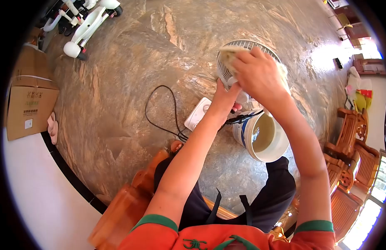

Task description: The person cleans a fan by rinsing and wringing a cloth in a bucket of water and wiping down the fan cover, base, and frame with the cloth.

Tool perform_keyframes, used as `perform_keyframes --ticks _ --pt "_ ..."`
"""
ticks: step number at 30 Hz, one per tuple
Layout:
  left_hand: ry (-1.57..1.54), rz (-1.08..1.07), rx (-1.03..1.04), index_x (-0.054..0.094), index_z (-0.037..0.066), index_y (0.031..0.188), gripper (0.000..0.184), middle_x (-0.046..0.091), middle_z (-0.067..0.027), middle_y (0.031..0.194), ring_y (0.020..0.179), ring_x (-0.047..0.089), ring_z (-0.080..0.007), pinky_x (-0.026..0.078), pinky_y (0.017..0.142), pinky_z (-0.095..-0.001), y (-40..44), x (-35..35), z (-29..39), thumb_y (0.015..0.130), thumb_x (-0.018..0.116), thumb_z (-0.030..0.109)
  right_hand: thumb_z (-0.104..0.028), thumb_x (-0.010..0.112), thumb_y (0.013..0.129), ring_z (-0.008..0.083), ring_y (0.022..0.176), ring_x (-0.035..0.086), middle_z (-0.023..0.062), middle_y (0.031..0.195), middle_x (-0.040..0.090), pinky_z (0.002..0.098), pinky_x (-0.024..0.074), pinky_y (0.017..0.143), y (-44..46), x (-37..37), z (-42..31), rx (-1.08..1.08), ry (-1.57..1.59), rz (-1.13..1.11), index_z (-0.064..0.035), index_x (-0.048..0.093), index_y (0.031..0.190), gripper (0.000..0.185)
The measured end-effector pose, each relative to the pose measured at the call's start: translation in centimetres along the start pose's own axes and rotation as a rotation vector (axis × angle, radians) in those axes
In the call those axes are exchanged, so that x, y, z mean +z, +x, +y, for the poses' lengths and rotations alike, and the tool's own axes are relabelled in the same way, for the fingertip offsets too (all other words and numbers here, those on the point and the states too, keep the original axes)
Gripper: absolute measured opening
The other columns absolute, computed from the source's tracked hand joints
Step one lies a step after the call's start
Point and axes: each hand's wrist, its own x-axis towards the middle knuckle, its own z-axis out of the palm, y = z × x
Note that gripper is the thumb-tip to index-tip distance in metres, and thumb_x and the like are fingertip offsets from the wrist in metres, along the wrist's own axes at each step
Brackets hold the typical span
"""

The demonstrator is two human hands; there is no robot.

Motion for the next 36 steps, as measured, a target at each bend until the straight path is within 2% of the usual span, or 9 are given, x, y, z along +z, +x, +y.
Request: perform_keyframes --ticks 6,9,10,13,19,23,27,32,36 --pt "0.016 -0.045 -0.004 0.053 0.005 0.099 0.03 0.058 -0.0038 0.075 0.05 0.051 -0.0089 0.037 0.043 -0.0204 0.0 0.7 -1.4 0.087 0.056 0.032 -0.019 0.065 0.073 0.0165 0.094 0.055 -0.0012 0.086 0.064 0.0351 0.0459 0.078 7.3 4.4 -4.5 -0.457 -0.317 -0.474 -0.0139 0.07 0.086 0.015" --pt "-0.051 -0.128 0.034 0.054 0.006 0.098 0.03 0.059 -0.0023 0.075 0.051 0.051 -0.0072 0.037 0.042 -0.0199 -0.3 0.7 -0.8 0.085 0.058 0.032 -0.028 0.064 0.077 0.0159 0.096 0.055 0.0015 0.089 0.065 0.0368 0.0458 0.081 8.1 5.9 -4.5 -0.43 -0.552 -0.745 -0.0118 0.069 0.089 0.021" --pt "-0.036 -0.038 0.049 0.05 0.004 0.108 0.043 0.061 -0.0042 0.078 0.053 0.054 -0.0067 0.036 0.04 -0.0191 -0.2 0.7 -1.1 0.081 0.064 0.034 -0.032 0.063 0.079 0.0162 0.098 0.055 0.0028 0.093 0.065 0.0382 0.0458 0.083 8.2 4.8 -4.5 -0.384 -0.533 -0.8 -0.0116 0.069 0.09 0.024" --pt "-0.102 -0.003 0.041 0.036 0.002 0.123 0.068 0.062 -0.0083 0.082 0.05 0.055 -0.0099 0.037 0.038 -0.0199 0.0 0.6 -0.8 0.075 0.069 0.037 -0.034 0.063 0.079 0.0217 0.098 0.056 0.006 0.099 0.064 0.0396 0.0468 0.082 7.8 0.4 -0.7 -0.059 -0.314 -0.593 -0.0108 0.068 0.094 0.028" --pt "-0.073 -0.009 -0.015 0.041 0.004 0.12 0.06 0.061 -0.0092 0.079 0.048 0.054 -0.0125 0.035 0.039 -0.0227 0.5 0.4 -0.4 0.076 0.068 0.035 -0.031 0.054 0.084 0.0318 0.097 0.056 0.0129 0.105 0.062 0.0434 0.046 0.084 -0.8 -0.1 8.4 0.303 0.088 0.001 -0.0055 0.064 0.104 0.033" --pt "0.009 0.011 -0.033 0.044 0.004 0.114 0.054 0.061 -0.009 0.078 0.049 0.054 -0.0126 0.038 0.04 -0.0232 0.6 0.5 -0.3 0.077 0.065 0.037 -0.02 0.059 0.083 0.0377 0.096 0.054 0.0211 0.108 0.058 0.0432 0.0434 0.086 -6.9 2.3 6.3 0.384 0.121 0.331 -0.0028 0.061 0.111 0.033" --pt "0.057 -0.008 -0.055 0.049 0.005 0.108 0.046 0.061 -0.0081 0.079 0.049 0.055 -0.0133 0.043 0.042 -0.0232 0.9 -0.1 -0.1 0.08 0.061 0.039 -0.006 0.056 0.083 0.0414 0.107 0.049 0.0251 0.119 0.049 0.0419 0.0395 0.093 -12.7 7.5 3.0 0.576 0.464 0.434 0.003 0.049 0.122 0.041" --pt "0.056 -0.02 -0.075 0.051 0.006 0.107 0.044 0.059 -0.0076 0.081 0.052 0.056 -0.0149 0.043 0.041 -0.0243 0.9 -0.1 -0.3 0.082 0.059 0.042 -0.001 0.054 0.081 0.0402 0.111 0.048 0.0235 0.12 0.049 0.0389 0.0386 0.095 -15.2 9.6 0.6 0.861 0.908 0.442 -0.0006 0.05 0.122 0.041" --pt "0.083 -0.015 -0.084 0.053 0.006 0.106 0.044 0.059 -0.0069 0.081 0.059 0.057 -0.0156 0.043 0.045 -0.0257 0.7 0.1 -0.2 0.082 0.057 0.043 -0.002 0.059 0.074 0.0372 0.104 0.05 0.0197 0.114 0.051 0.0395 0.0425 0.09 -11.0 4.7 1.8 0.666 0.565 0.587 -0.0055 0.055 0.116 0.042"
